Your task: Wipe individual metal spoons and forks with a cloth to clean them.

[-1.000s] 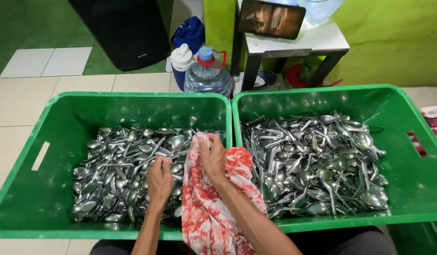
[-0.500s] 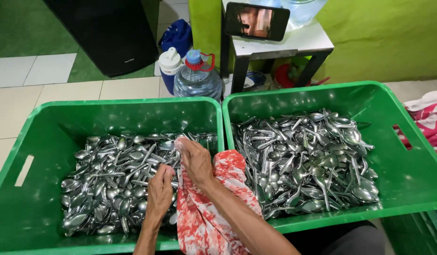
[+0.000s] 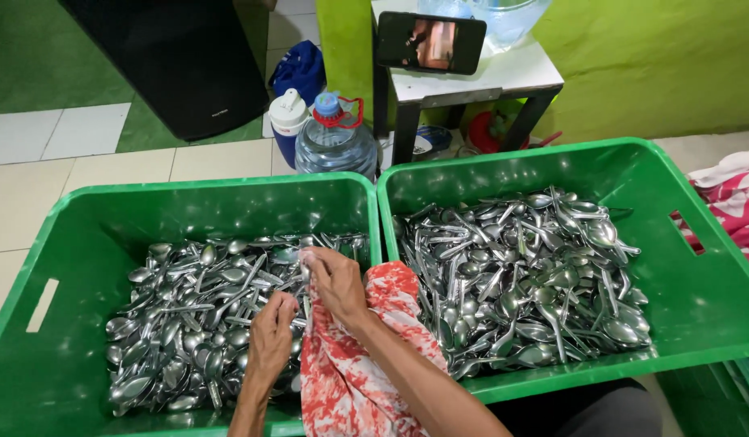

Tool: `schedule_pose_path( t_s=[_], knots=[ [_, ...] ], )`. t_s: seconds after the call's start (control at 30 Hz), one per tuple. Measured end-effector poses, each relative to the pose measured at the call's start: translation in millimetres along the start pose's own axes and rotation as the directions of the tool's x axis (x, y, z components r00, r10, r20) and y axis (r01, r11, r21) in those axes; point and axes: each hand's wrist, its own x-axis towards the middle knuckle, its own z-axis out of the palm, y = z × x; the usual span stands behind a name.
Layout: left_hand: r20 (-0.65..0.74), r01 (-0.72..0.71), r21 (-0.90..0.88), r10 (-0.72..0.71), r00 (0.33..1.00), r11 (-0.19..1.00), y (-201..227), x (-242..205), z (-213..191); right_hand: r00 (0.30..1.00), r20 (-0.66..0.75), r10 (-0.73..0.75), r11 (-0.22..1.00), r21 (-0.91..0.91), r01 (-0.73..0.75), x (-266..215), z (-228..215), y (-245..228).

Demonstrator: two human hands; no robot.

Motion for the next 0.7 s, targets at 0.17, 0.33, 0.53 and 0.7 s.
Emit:
schedule_pose_path(
  t_s=[0.17, 0.33, 0.53, 0.7],
  knots=[
    [0.027, 0.14, -0.082, -0.138, 0.99, 0.987, 18.5, -1.3, -5.5, 0.995, -0.036, 0.088, 0.99, -0.104, -0.092, 5.7, 7.7, 18.3],
    [0.194, 0.406, -0.273, -0.364, 0.911, 0.872, 3.6, 1.6, -3.6, 0.979, -0.007, 0.203, 0.974, -0.103, -0.203, 4.9, 3.8, 15.3],
    [0.199, 0.392, -0.33, -0.342, 0.918, 0.859, -27.6, 8.6, 5.8, 0.957, -0.022, 0.29, 0.954, -0.066, -0.291, 1.9, 1.8, 8.7],
    [0.14, 0.405, -0.303, -0.38, 0.914, 0.862, -31.5, 12.2, 9.9, 0.929, -0.09, 0.36, 0.93, -0.051, -0.365, 1.1, 2.5, 11.0]
  ],
)
